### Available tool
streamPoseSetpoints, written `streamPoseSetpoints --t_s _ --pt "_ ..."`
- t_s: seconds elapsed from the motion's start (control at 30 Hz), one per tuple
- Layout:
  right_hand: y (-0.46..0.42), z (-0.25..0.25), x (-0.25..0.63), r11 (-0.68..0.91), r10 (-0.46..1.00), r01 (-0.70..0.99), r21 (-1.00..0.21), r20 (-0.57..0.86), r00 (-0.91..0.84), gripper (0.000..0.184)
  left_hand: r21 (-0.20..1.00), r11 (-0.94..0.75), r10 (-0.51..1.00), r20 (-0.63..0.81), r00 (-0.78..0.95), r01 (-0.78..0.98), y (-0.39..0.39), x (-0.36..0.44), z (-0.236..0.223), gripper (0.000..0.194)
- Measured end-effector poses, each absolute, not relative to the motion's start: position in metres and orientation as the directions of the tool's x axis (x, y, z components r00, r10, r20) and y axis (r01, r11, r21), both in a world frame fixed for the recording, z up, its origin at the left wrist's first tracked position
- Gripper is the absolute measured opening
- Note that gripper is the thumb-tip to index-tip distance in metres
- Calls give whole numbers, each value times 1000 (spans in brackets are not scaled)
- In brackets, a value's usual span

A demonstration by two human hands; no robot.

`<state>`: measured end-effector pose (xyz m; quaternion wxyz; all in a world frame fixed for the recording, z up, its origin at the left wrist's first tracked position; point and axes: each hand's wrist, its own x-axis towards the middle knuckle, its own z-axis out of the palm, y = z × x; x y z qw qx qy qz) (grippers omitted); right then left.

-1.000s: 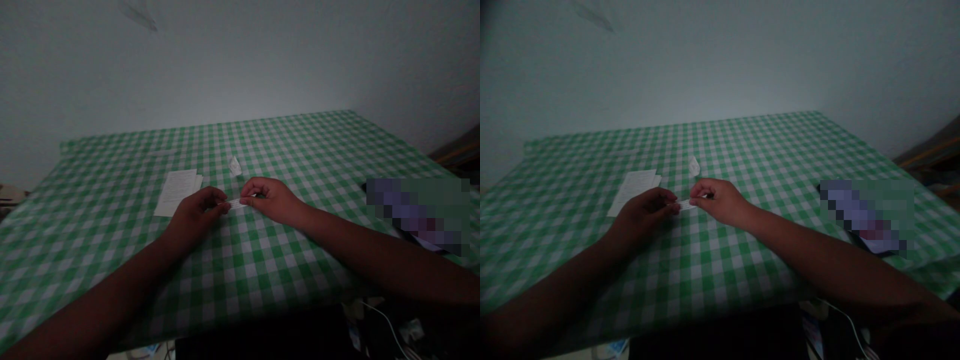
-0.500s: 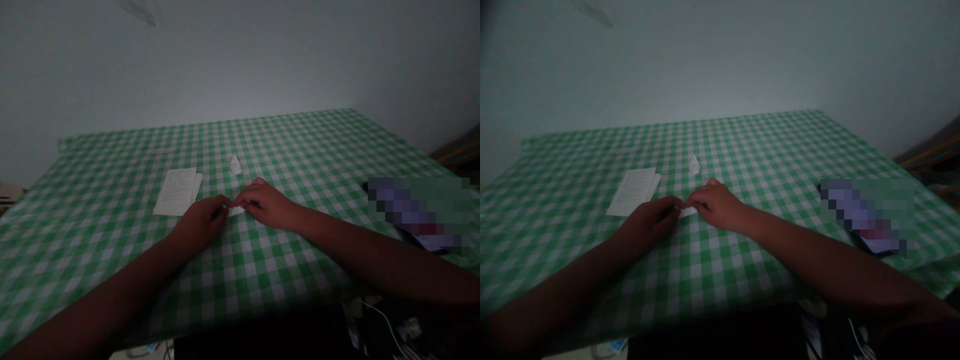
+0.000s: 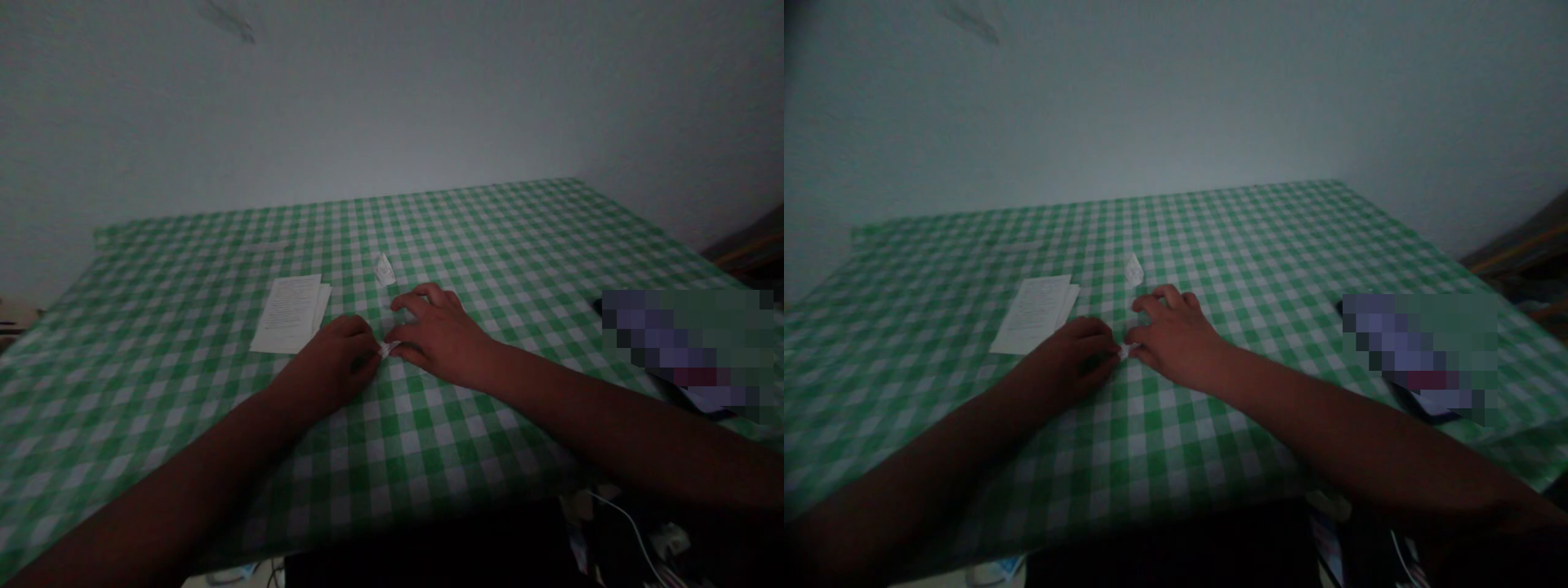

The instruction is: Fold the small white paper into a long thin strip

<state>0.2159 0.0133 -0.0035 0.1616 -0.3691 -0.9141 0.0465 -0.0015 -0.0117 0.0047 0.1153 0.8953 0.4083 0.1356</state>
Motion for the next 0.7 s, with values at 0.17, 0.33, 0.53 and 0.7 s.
streamPoseSetpoints --t_s 0.17,0.33,0.53,0.7 --pt "19 -7 215 671 741 696 -255 262 -618 18 368 -692 712 212 669 620 -14 -2 0 13" --pt "22 -9 215 680 733 668 -303 241 -637 23 409 -691 710 225 668 596 -10 -3 -3 12" --pt "23 -11 210 665 746 675 -320 245 -619 21 509 -543 825 171 539 668 -6 -1 1 13" --pt "19 -11 207 645 764 698 -310 248 -596 26 482 -479 867 133 479 733 -7 0 4 17"
